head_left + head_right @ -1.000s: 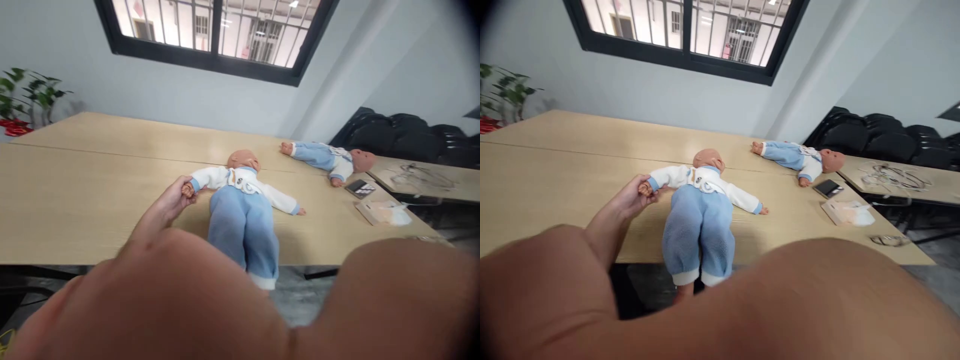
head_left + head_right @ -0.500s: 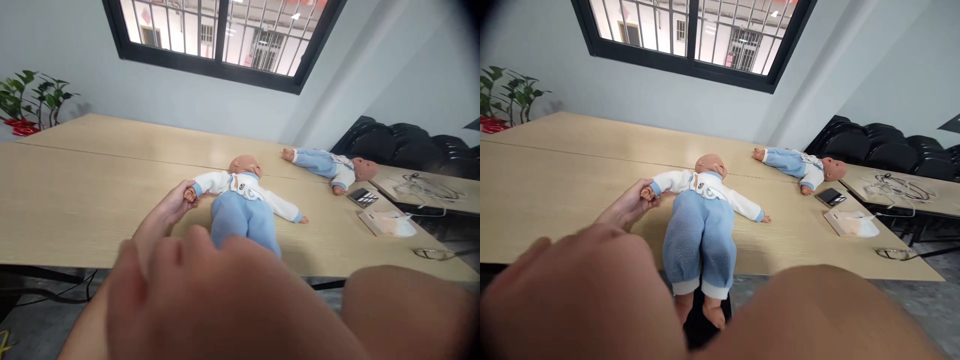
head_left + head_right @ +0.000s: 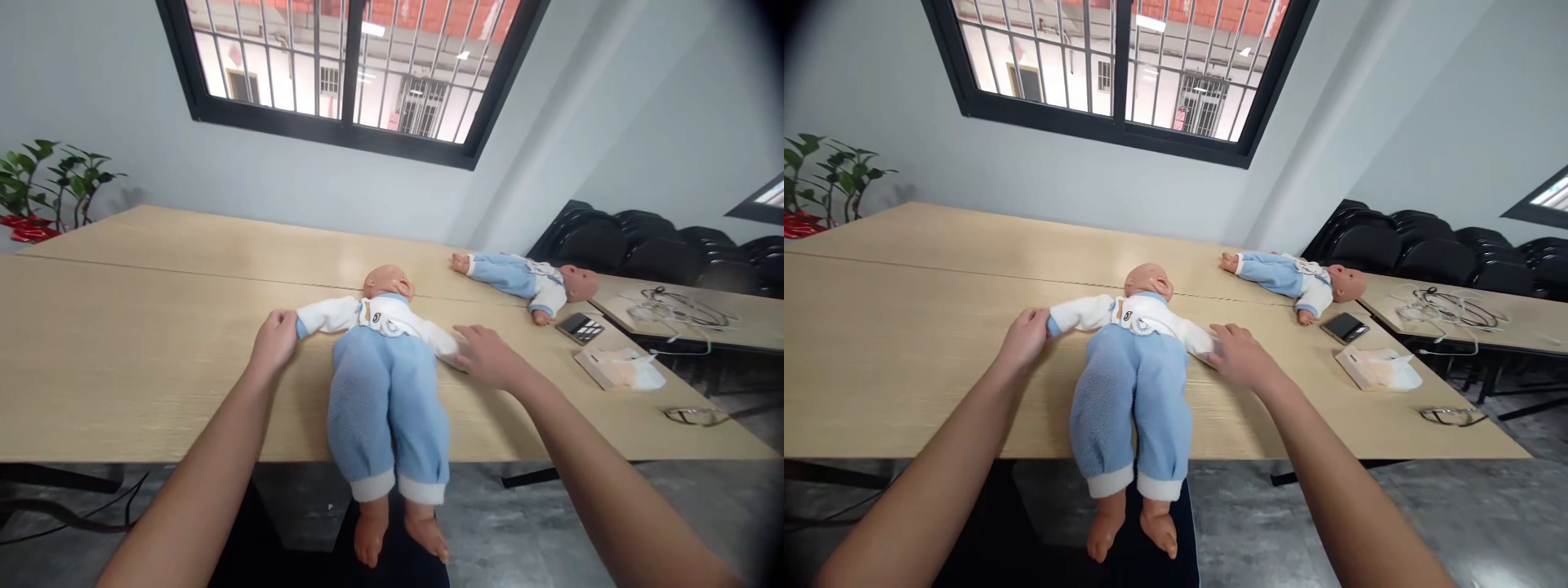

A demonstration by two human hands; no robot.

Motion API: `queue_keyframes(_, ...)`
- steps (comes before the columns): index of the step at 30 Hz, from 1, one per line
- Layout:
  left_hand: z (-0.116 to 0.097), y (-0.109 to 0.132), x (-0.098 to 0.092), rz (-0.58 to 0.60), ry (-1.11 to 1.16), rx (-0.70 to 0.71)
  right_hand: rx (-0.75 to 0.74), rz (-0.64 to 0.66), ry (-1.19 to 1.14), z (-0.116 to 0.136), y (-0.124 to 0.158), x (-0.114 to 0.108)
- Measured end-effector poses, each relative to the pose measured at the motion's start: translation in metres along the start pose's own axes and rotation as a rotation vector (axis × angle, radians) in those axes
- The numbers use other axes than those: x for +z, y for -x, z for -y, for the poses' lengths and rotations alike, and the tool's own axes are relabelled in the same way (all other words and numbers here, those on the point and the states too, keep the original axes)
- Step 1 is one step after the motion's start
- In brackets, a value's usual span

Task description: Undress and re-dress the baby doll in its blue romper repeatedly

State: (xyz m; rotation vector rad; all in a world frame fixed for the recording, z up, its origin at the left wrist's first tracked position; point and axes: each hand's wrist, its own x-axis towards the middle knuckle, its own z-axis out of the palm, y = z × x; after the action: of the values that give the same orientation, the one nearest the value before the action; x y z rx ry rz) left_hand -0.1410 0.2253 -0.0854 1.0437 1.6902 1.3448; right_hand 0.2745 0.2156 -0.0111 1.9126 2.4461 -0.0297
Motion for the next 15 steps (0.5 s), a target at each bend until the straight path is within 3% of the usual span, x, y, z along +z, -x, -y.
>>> queue_keyframes(3, 0.001, 0.0, -0.001, -0.078, -0.143, 0.05, 0.003, 0.043, -0.088, -0.034, 0.006, 0.029)
queue_keyframes(8, -0.003, 0.01, 0.002, -0.114, -0.463, 0.1, -0.049, -0.082, -0.249, -0.05, 0.014, 0.042)
queue_keyframes(11, -0.023, 0.027, 0.018, -0.167, -0.531, 0.344, -0.12, -0.12, -0.297, -0.063, 0.013, 0.05)
queue_keyframes(13, -0.047, 0.039, 0.038, -0.097, -0.554, 0.594, -0.152, -0.153, -0.32, -0.075, 0.011, 0.06)
queue_keyframes(15, -0.075, 0.049, 0.066, 0.129, -0.598, 0.768, -0.172, -0.226, -0.395, -0.085, 0.007, 0.073)
